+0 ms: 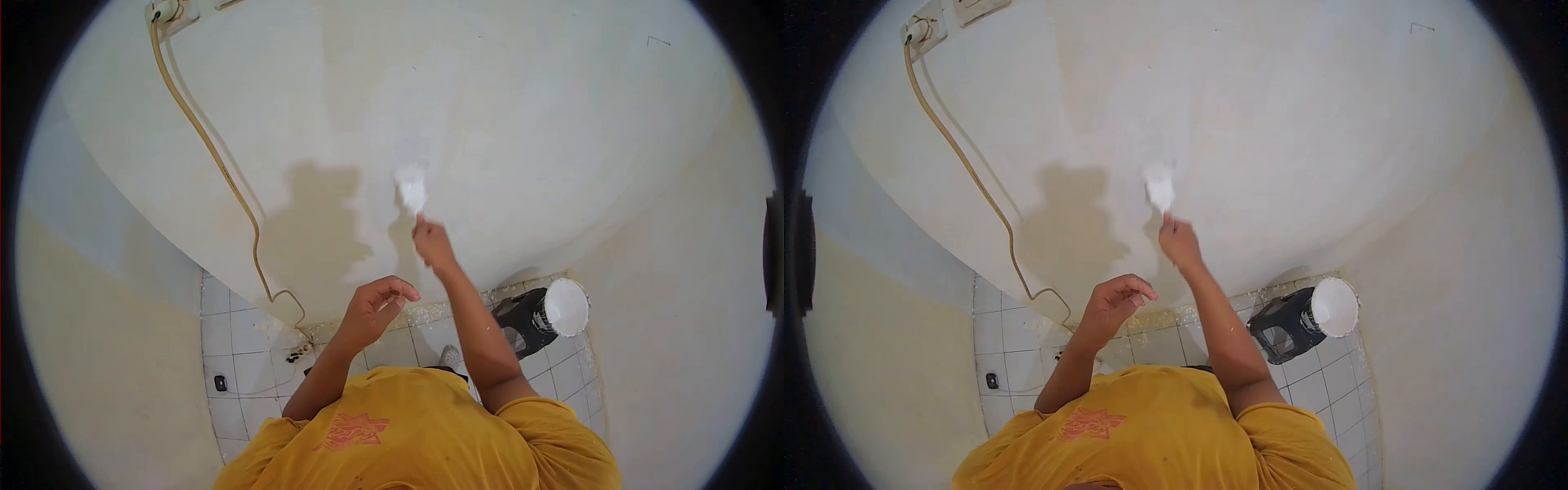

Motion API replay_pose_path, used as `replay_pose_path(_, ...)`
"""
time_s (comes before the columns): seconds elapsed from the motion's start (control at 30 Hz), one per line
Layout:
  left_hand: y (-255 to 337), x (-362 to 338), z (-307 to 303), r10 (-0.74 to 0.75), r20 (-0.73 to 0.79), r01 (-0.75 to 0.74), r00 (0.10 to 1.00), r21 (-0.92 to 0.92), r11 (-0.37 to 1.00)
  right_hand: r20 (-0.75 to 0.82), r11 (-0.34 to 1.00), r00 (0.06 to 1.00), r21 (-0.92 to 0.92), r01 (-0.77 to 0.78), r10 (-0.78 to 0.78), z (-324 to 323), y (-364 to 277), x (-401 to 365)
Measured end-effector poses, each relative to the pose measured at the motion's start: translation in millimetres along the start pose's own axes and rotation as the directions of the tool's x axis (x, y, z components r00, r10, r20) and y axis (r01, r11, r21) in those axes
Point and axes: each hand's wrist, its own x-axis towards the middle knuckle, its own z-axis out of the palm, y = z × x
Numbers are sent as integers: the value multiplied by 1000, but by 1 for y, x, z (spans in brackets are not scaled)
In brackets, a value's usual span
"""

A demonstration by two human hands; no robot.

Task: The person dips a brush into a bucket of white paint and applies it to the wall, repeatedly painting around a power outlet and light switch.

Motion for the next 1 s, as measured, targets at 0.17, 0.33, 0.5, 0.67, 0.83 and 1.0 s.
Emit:
replay_pose_path(0.17,0,-1,-1,16,15,-16,1000,-5,1000,205,913,902,71,-401,380,21,87,-11)
replay_pose_path(0.33,-3,-2,-2,-3,13,3,1000,11,1000,197,952,954,162,-258,225,-14,-19,-18)
replay_pose_path(0.5,1,-1,0,-7,32,7,999,14,1000,121,915,984,397,75,-133,-74,-184,-55)
replay_pose_path(0.67,2,-1,4,-11,33,10,999,46,999,-94,835,912,373,404,-399,-88,-245,-65)
replay_pose_path(0.83,-2,-3,0,10,32,-11,999,54,998,-49,927,951,217,307,-304,-45,-156,-17)
replay_pose_path(1.0,3,-5,-5,34,-10,-34,999,32,999,147,977,977,123,-174,155,-11,-25,-39)
